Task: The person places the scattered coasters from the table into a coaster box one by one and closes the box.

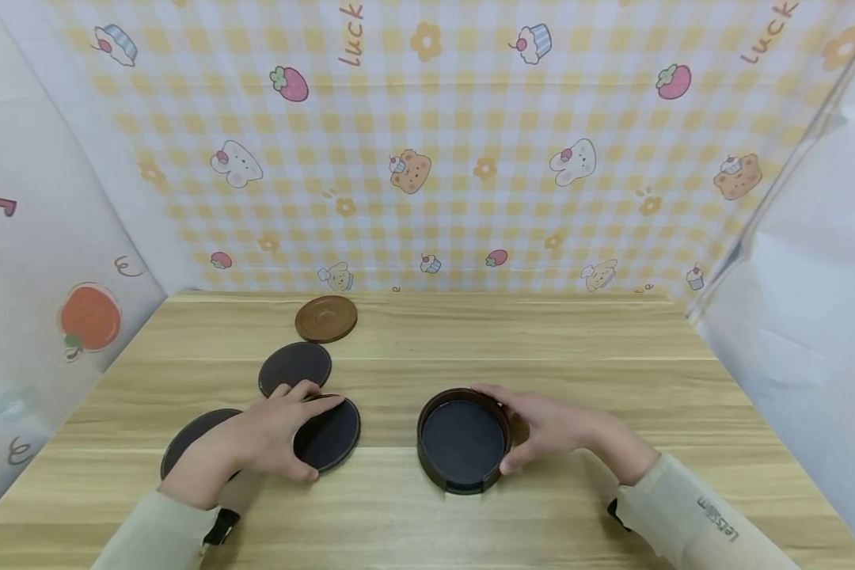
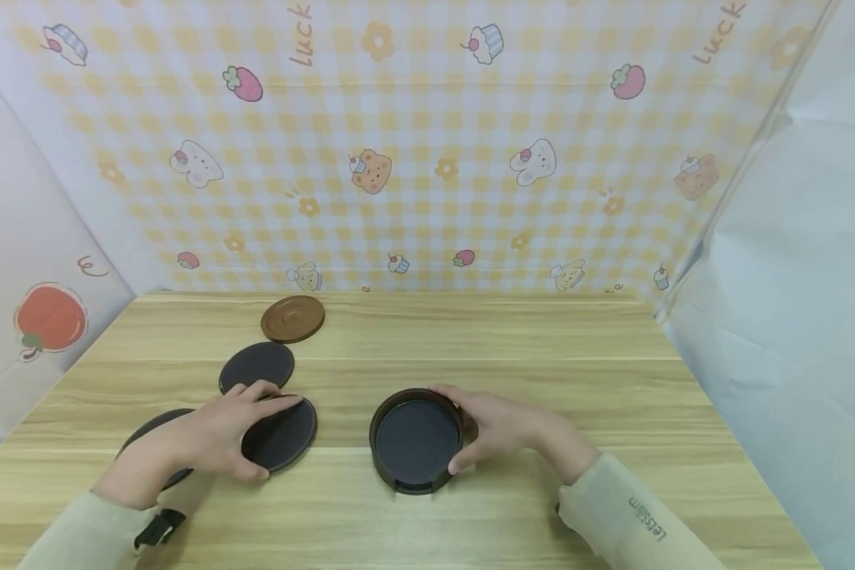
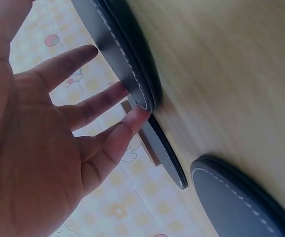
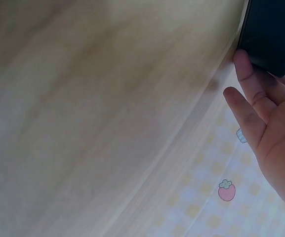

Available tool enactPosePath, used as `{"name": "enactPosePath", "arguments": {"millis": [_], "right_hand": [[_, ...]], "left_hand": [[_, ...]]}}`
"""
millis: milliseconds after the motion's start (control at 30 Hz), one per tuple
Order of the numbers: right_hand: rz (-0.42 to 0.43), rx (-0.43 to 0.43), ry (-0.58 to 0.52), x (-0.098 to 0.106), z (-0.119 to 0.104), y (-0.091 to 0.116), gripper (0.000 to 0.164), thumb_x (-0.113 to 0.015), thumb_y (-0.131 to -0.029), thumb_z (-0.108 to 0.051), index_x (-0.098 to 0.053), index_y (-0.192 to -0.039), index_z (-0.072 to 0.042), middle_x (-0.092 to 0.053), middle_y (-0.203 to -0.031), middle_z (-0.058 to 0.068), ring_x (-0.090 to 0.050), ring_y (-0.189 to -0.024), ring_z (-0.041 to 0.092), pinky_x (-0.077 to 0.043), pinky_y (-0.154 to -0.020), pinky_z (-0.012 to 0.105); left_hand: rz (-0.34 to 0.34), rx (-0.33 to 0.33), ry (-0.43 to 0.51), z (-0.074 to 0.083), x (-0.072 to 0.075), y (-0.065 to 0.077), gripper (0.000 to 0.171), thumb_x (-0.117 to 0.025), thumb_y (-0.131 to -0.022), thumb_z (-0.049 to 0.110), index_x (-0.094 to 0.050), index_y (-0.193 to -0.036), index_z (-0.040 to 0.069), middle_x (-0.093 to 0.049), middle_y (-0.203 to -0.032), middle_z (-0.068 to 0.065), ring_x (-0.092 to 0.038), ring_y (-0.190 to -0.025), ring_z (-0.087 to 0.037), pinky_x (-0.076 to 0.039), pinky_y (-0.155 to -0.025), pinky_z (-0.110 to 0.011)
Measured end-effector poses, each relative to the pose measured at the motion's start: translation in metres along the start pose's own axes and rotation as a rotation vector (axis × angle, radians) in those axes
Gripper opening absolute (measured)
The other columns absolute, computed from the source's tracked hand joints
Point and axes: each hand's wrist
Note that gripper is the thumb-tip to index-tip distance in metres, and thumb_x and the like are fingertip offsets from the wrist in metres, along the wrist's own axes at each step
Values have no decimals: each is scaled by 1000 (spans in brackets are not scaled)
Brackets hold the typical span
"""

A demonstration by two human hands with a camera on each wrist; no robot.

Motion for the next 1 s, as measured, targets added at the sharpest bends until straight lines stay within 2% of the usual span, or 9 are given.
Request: {"name": "enactPosePath", "arguments": {"millis": [233, 500, 733, 1000], "right_hand": [[-1, -10, -1, 0, 0, -1, 108, -83, -79, -37, -16, -159, -9, -45, -152, 13, -48, -135, 34, -42, -109, 48], [1, -11, 6, 0, -1, 0, 108, -83, -80, -36, -15, -159, -8, -43, -153, 16, -47, -136, 38, -41, -108, 53], [3, -34, -2, -1, 0, -1, 108, -83, -79, -38, -16, -160, -11, -45, -152, 11, -48, -136, 33, -42, -109, 49], [0, -21, -8, -1, 0, -1, 108, -83, -80, -37, -16, -160, -10, -45, -152, 13, -49, -135, 35, -42, -108, 49]], "left_hand": [[21, -37, 15, 1, -1, -1, 92, -89, -63, 40, -52, -145, 21, -49, -136, -10, -50, -110, -30, -48, -85, -55], [9, -58, 37, 7, -1, -3, 91, -89, -64, 41, -50, -145, 24, -48, -134, -8, -49, -113, -28, -49, -84, -49], [5, -86, 44, 14, -1, -8, 90, -88, -64, 39, -51, -144, 22, -48, -129, -5, -47, -109, -23, -49, -81, -42], [-14, -100, 50, 26, 2, -13, 90, -88, -64, 41, -50, -144, 25, -48, -130, -3, -47, -110, -23, -48, -81, -46]]}}
Point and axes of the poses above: each hand's wrist, its own y-axis away from the middle knuckle, its own x-axis out of the back of the hand, z = x × y
